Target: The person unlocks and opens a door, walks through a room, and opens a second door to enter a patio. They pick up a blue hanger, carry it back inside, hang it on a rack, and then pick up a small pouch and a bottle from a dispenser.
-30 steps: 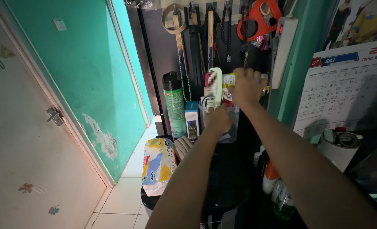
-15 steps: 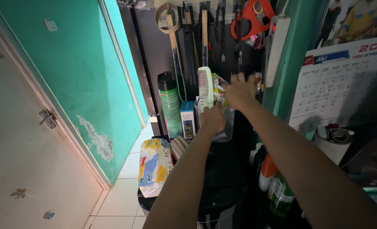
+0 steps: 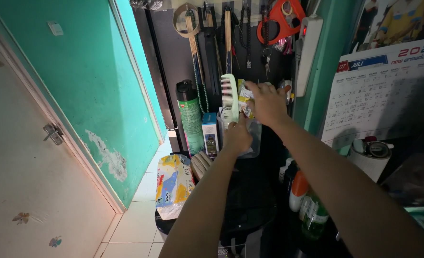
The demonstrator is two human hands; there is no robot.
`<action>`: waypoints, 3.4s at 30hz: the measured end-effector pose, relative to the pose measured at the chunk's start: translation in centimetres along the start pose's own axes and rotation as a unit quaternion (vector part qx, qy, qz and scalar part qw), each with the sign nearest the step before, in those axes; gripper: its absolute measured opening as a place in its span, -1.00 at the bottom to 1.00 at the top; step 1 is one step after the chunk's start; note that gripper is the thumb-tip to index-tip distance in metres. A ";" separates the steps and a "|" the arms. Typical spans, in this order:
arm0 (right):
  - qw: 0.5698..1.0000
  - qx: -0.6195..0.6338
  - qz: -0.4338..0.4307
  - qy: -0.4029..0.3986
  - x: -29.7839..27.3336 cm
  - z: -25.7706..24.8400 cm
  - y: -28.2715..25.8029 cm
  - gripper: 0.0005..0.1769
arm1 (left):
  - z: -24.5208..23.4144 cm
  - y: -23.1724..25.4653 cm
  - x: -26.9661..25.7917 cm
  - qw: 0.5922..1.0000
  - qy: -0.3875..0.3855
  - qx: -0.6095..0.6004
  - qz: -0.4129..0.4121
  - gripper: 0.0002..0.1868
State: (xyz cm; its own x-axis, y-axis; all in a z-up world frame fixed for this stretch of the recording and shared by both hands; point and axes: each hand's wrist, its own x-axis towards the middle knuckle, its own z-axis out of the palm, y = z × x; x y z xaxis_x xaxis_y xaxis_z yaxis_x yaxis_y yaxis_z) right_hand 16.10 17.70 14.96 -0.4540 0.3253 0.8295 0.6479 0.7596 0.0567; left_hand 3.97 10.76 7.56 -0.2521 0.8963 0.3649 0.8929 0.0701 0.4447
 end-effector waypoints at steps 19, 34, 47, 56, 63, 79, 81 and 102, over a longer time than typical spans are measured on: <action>0.987 0.082 0.123 -0.056 2.0 -0.5 -0.3 -0.63 | -2.6 1.7 -1.7 0.992 -0.085 0.094 -0.009 -0.16; 0.989 0.075 0.090 -0.085 0.6 -1.4 -0.3 -0.34 | -1.2 0.9 -1.0 0.991 -0.062 0.121 0.013 -0.15; 0.995 -0.059 0.010 -0.082 -4.5 -8.9 0.3 -0.05 | -2.2 4.1 -6.4 0.992 0.075 0.076 0.074 -0.20; 0.977 -0.102 0.058 -0.179 -10.9 -14.0 0.0 -0.06 | 1.4 6.2 -11.8 0.990 0.016 0.044 0.135 -0.18; 0.976 -0.092 0.073 -0.183 -15.8 -16.8 0.5 -0.11 | 5.1 7.2 -15.4 0.980 0.019 0.003 0.196 -0.06; 0.971 -0.108 0.115 -0.180 -24.4 -23.2 6.1 -0.20 | 6.1 16.4 -20.5 0.953 0.136 -0.019 0.271 0.01; 0.970 -0.099 0.121 -0.188 -25.4 -23.3 7.0 -0.20 | 7.0 17.7 -21.0 0.939 0.182 -0.011 0.291 -0.02; 0.897 0.195 0.321 -0.233 -28.7 -16.3 14.9 -0.07 | 10.8 18.6 -25.6 0.991 0.129 0.003 0.021 0.37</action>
State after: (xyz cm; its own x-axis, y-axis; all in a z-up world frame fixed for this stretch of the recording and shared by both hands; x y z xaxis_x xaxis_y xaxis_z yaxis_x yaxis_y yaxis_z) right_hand 48.80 10.50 1.08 -0.3287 0.8977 0.2934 0.6460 0.4403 -0.6235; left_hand 31.05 -6.17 -2.34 -0.3012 0.7571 0.5797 0.9064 0.0386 0.4206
